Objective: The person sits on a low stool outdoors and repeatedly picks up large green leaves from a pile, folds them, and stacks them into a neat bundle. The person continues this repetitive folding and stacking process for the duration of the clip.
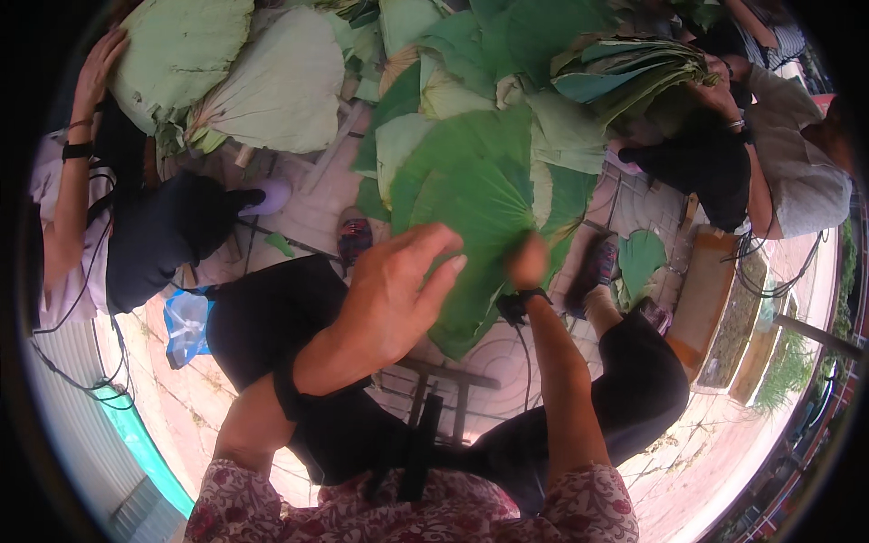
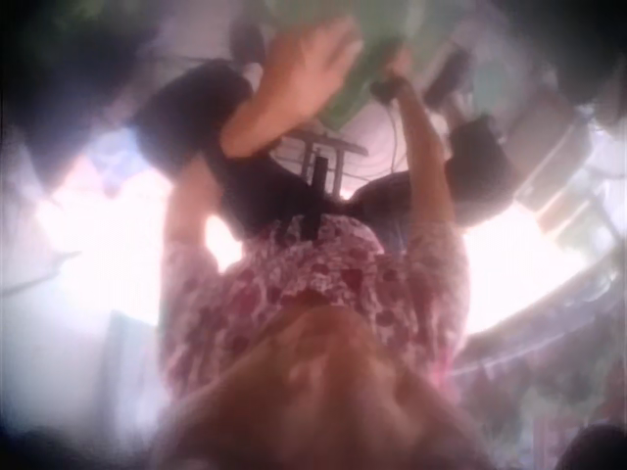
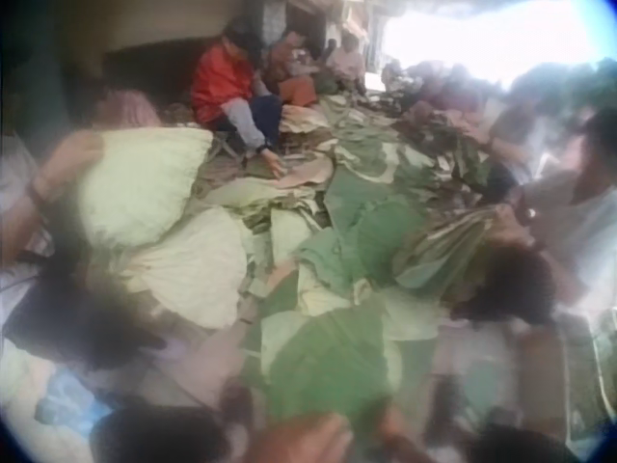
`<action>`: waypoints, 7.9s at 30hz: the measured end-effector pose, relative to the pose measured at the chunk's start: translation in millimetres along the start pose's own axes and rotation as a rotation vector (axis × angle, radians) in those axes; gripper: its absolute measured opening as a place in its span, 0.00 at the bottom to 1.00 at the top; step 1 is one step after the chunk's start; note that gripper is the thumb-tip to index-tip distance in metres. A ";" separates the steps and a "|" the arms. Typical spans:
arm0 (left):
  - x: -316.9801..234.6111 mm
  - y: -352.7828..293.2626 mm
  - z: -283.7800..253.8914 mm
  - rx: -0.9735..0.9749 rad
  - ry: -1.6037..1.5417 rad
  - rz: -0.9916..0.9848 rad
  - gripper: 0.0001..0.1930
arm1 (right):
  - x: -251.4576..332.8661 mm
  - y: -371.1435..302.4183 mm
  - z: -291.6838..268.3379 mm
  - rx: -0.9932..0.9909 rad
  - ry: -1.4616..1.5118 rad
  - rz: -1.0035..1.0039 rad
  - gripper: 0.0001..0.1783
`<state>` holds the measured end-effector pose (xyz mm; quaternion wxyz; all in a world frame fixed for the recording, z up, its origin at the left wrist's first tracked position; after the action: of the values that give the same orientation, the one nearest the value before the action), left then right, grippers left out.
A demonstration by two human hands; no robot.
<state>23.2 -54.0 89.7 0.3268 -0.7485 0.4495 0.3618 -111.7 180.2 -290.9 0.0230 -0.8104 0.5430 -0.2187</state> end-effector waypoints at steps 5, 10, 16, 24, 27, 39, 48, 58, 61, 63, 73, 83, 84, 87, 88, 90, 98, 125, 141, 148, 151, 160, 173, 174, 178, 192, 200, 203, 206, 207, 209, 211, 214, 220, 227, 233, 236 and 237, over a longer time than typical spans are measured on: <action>-6.2 1.6 4.2 0.000 0.028 0.043 0.07 | -5.9 7.3 8.2 -0.015 -0.051 -0.114 0.34; -17.8 -4.7 23.9 0.075 0.117 0.098 0.08 | 6.2 3.4 37.3 0.187 0.034 -0.278 0.21; -24.0 -39.1 75.8 0.201 0.395 0.292 0.14 | 12.1 39.0 -21.5 -0.130 0.081 -0.232 0.15; -25.2 -42.5 97.2 0.251 0.724 0.389 0.20 | 1.2 72.2 -8.0 -0.085 0.015 -0.234 0.18; -23.2 -43.0 99.0 0.260 0.749 0.387 0.21 | 27.5 51.8 -14.8 -0.118 -0.041 -0.320 0.15; -4.5 -43.1 100.1 0.234 0.739 0.380 0.18 | 145.2 -12.2 -111.0 0.140 0.414 -0.390 0.10; 32.3 -14.7 102.5 0.246 0.293 0.074 0.36 | 171.2 -66.4 -223.9 0.175 1.154 -0.349 0.09; 28.7 7.0 106.3 0.319 -0.309 -0.047 0.24 | 175.5 -79.1 -267.3 -0.013 1.312 -0.296 0.07; 22.1 6.7 108.0 0.278 -0.400 -0.102 0.23 | 167.6 -73.2 -274.7 -0.023 1.314 -0.341 0.06; 19.4 11.3 110.9 0.251 -0.427 -0.079 0.24 | 163.0 -71.1 -278.2 -0.034 1.309 -0.360 0.07; -15.6 8.6 125.2 0.373 -0.630 -0.294 0.21 | 148.6 -79.5 -311.4 -0.050 1.315 -0.377 0.08; -20.7 36.1 116.7 0.239 -0.478 -0.102 0.14 | 135.8 -77.6 -328.6 -0.030 1.433 -0.322 0.08; -21.5 34.9 114.8 0.198 -0.459 -0.081 0.17 | 133.8 -79.2 -330.7 -0.050 1.433 -0.321 0.08; -33.5 32.4 105.2 0.030 -0.338 0.054 0.25 | 131.3 -78.5 -331.9 -0.101 1.344 -0.335 0.11; -39.6 26.9 103.0 -0.044 -0.259 0.129 0.26 | 129.9 -79.6 -328.5 -0.109 1.321 -0.339 0.13; -45.9 21.3 103.3 -0.133 -0.142 0.220 0.26 | 134.7 -76.6 -322.7 -0.056 1.340 -0.372 0.14; -36.7 33.9 66.1 -0.170 0.045 0.073 0.17 | 173.2 -73.5 -313.5 0.029 1.366 -0.395 0.13; -29.1 0.6 52.4 -0.638 0.490 0.210 0.17 | -67.3 -19.8 -7.7 0.336 0.192 -0.063 0.18; -11.6 26.2 126.1 -0.324 1.036 -0.063 0.36 | -55.5 -16.6 6.8 0.156 0.218 -0.077 0.15; -28.3 6.6 117.9 -0.450 1.034 0.001 0.34 | -37.4 -35.8 6.7 0.098 0.273 -0.115 0.14; -44.8 -11.0 77.4 -0.454 0.871 0.083 0.32 | -15.1 -51.0 3.6 0.051 0.387 -0.139 0.14; -24.5 17.9 -28.2 -0.302 0.315 0.199 0.15 | 191.5 -114.6 8.1 -0.110 1.095 -0.317 0.12; -11.5 15.2 -29.2 -0.262 0.281 0.138 0.10 | 34.4 -46.1 35.7 -0.125 0.051 -0.072 0.23; -12.4 14.1 -27.0 -0.263 0.292 0.141 0.11 | 34.8 -43.6 34.5 -0.134 0.063 -0.113 0.23; -19.6 20.5 -13.5 -0.211 0.288 0.165 0.12 | 29.6 -39.7 49.6 -0.050 -0.016 -0.199 0.23; -34.0 18.6 1.6 -0.181 0.327 0.204 0.13 | 45.6 -39.6 79.2 0.290 0.288 -0.166 0.20; -33.2 14.2 8.3 -0.118 0.358 0.195 0.15 | 19.6 2.7 -15.3 -0.050 0.127 -0.087 0.24; -37.1 15.7 13.9 -0.074 0.372 0.202 0.17 | -17.4 22.5 -18.8 -0.052 0.029 -0.048 0.24; -36.9 17.1 18.5 -0.062 0.381 0.211 0.17 | -31.4 35.5 0.5 0.100 0.045 -0.001 0.21; -35.5 17.6 18.6 -0.065 0.382 0.210 0.17 | -32.0 34.2 10.1 0.187 0.090 0.036 0.20; -29.8 16.5 16.1 -0.061 0.395 0.190 0.17 | -12.0 26.3 11.6 0.200 0.098 -0.008 0.17; -30.8 15.8 16.6 -0.068 0.417 0.208 0.17 | -3.5 27.5 3.3 0.092 0.037 -0.082 0.20; -33.6 15.3 18.5 -0.099 0.455 0.246 0.15 | -8.3 26.7 -5.3 -0.050 0.125 -0.141 0.23; -39.3 12.0 16.1 -0.093 0.432 0.255 0.16 | -2.1 19.9 -10.7 -0.131 0.489 -0.163 0.26; -41.0 9.5 10.3 -0.108 0.356 0.247 0.15 | 31.4 -6.2 -47.2 -0.533 0.733 0.021 0.21; -32.0 13.2 0.2 -0.199 0.320 0.252 0.13 | 85.6 -4.0 -46.3 0.020 1.032 -0.023 0.19; -33.1 13.9 -11.8 -0.227 0.314 0.245 0.13 | 104.1 -5.3 -70.5 0.126 1.108 -0.027 0.18; -35.4 15.3 -14.0 -0.235 0.312 0.243 0.13 | 101.2 -5.9 -84.8 0.124 1.091 -0.006 0.17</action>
<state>1.0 -55.8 124.1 0.1181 -0.7687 0.5361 0.3283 -106.9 109.5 -179.4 -0.2147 -0.5783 0.4598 -0.6388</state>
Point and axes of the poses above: each hand's wrist, its own y-axis towards the middle knuckle, its own z-axis out of the palm, x = y × z, the point moved 10 cm from there along y, towards the middle knuckle, and after that the axes turned 11 degrees about -z, right-handed, at the moved point
